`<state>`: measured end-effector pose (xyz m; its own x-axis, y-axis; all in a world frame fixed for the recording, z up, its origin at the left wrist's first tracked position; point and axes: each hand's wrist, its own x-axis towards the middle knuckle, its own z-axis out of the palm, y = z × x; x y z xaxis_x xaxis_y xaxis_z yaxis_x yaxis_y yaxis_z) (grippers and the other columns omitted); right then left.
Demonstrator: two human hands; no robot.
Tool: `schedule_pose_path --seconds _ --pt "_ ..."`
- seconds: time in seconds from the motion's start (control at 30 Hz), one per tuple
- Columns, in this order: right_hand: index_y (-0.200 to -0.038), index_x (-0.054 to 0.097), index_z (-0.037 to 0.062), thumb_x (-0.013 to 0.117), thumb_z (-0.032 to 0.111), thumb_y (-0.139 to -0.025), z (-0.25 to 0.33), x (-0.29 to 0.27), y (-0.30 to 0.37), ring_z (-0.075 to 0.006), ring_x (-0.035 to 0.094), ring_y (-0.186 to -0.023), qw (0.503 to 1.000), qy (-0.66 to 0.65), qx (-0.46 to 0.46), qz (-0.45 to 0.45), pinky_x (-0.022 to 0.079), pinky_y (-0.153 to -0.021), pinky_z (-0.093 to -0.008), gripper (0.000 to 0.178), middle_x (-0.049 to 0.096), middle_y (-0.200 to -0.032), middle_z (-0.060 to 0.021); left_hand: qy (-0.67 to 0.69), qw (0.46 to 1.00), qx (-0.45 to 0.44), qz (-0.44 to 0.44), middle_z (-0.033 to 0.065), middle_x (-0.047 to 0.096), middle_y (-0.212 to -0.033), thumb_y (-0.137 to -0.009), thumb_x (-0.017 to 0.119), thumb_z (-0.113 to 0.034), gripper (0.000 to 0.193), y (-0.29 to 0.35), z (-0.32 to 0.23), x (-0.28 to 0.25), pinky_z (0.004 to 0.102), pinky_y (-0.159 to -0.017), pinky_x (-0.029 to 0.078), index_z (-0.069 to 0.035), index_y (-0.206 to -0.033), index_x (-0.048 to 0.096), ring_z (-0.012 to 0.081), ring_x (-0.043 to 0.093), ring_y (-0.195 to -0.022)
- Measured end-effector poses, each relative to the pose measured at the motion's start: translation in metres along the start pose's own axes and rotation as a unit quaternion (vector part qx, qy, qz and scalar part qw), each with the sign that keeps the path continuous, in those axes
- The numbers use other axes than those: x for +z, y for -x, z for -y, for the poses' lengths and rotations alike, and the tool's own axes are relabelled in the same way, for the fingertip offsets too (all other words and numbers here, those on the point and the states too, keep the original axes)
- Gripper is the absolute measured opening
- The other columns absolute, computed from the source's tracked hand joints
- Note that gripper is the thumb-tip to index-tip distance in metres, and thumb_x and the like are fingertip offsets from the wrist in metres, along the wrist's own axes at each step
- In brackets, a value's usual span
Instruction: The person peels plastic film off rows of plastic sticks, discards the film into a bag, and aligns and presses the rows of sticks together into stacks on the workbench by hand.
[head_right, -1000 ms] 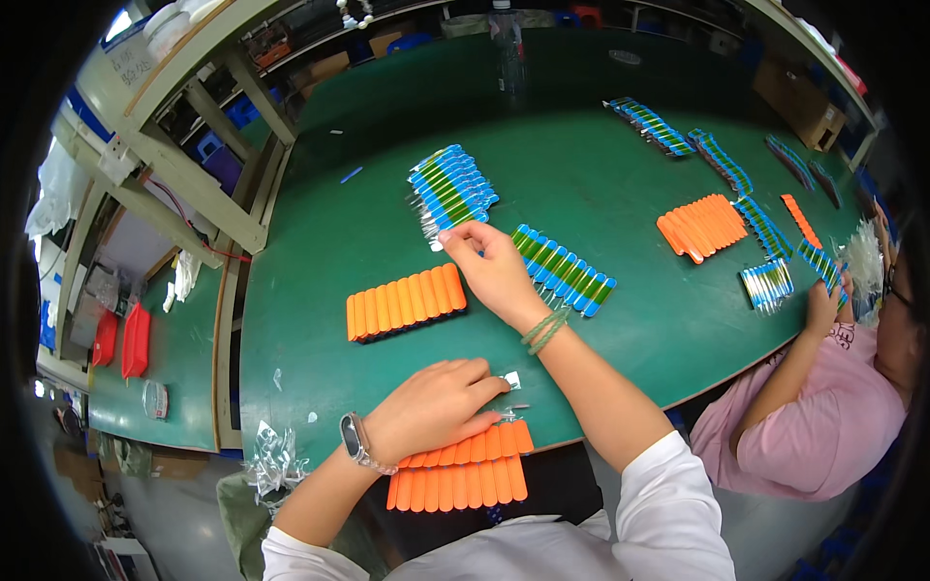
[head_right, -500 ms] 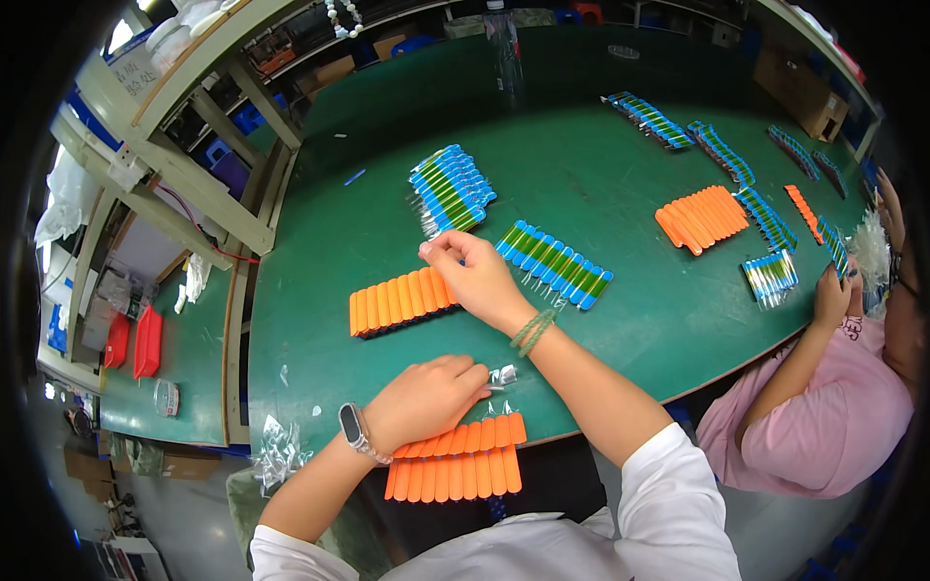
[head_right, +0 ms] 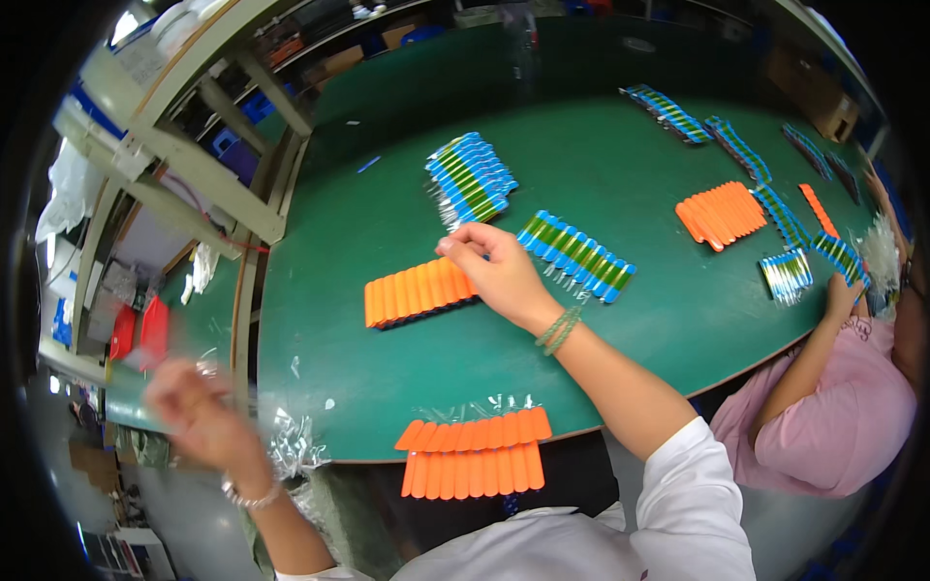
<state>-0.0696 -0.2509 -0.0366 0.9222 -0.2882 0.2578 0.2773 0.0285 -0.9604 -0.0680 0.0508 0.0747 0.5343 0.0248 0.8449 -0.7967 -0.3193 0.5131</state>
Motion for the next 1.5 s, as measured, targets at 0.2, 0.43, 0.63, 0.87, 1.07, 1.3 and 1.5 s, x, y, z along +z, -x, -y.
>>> schedule_pose_path --seconds 0.2,0.43,0.63,0.87,1.07,1.3,1.5 --pt "-0.098 0.068 0.0021 0.061 0.026 -0.100 0.010 0.009 0.011 -0.0025 0.044 -0.072 0.994 0.023 0.085 0.059 0.037 -0.065 -0.0206 0.025 0.061 -0.082 0.0048 -0.397 0.883 0.167 0.189 0.0088 0.059 -0.078 -0.079 0.070 0.001 0.014 0.040 0.030 -0.104 0.0386 -0.063 0.045 -0.007 -0.088 0.063 0.0278 0.056 -0.073" --pt "-0.101 0.067 0.0023 0.058 0.024 -0.102 0.015 0.018 0.021 -0.0008 0.040 -0.066 0.993 0.011 0.042 0.112 0.033 -0.057 -0.0210 0.024 0.049 -0.073 0.0079 -0.311 0.859 -0.102 0.394 0.0113 0.056 -0.086 -0.081 0.076 -0.028 0.033 0.106 0.038 -0.095 0.0409 -0.068 0.047 -0.003 -0.092 0.058 0.0327 0.058 -0.077" --pt "-0.113 0.061 0.0029 0.050 0.024 -0.106 0.039 0.022 0.034 -0.0014 0.030 -0.054 0.978 -0.145 0.087 0.125 0.024 -0.049 -0.0227 0.025 0.040 -0.064 0.0072 -0.280 0.868 -0.136 0.386 0.0124 0.055 -0.089 -0.081 0.077 -0.031 0.037 0.110 0.038 -0.098 0.0404 -0.071 0.046 -0.002 -0.095 0.058 0.0322 0.056 -0.082" --pt "-0.120 0.058 0.0012 0.042 0.024 -0.109 0.047 0.023 0.101 -0.0089 0.057 -0.072 0.938 -0.033 0.229 0.260 0.051 -0.069 -0.0241 0.030 0.063 -0.082 -0.0033 -0.252 0.917 -0.049 0.306 0.0113 0.059 -0.099 -0.081 0.077 -0.016 0.032 0.128 -0.005 -0.055 0.0398 -0.079 0.042 -0.006 -0.109 0.063 0.0298 0.055 -0.089" --pt "-0.104 0.062 0.0015 0.050 0.023 -0.105 0.044 -0.014 0.116 -0.0194 0.062 -0.081 0.933 0.256 0.002 0.252 0.052 -0.074 -0.0333 0.024 0.064 -0.092 -0.0074 -0.015 0.922 -0.027 0.387 0.0039 0.066 -0.106 -0.072 0.076 -0.005 0.034 0.130 -0.001 -0.001 0.0374 -0.080 0.044 -0.015 -0.105 0.073 0.0251 0.056 -0.092" --pt "-0.087 0.057 0.0072 0.062 0.035 -0.097 0.054 -0.035 0.112 -0.0327 0.063 -0.071 0.842 0.436 0.003 0.318 0.048 -0.063 -0.0428 0.030 0.063 -0.071 -0.0109 0.064 0.921 -0.061 0.378 -0.0008 0.068 -0.090 -0.065 0.075 0.000 0.027 0.141 0.007 0.004 0.0346 -0.075 0.046 -0.013 -0.089 0.078 0.0215 0.057 -0.083" --pt "-0.094 0.056 0.0076 0.060 0.034 -0.098 0.052 0.016 0.075 -0.0363 0.064 -0.069 0.807 0.374 0.021 0.456 0.049 -0.061 -0.0454 0.027 0.065 -0.072 -0.0130 0.085 0.925 -0.086 0.360 0.0010 0.065 -0.082 -0.064 0.077 -0.002 0.028 0.145 0.011 -0.001 0.0337 -0.070 0.048 -0.011 -0.090 0.078 0.0205 0.057 -0.075"
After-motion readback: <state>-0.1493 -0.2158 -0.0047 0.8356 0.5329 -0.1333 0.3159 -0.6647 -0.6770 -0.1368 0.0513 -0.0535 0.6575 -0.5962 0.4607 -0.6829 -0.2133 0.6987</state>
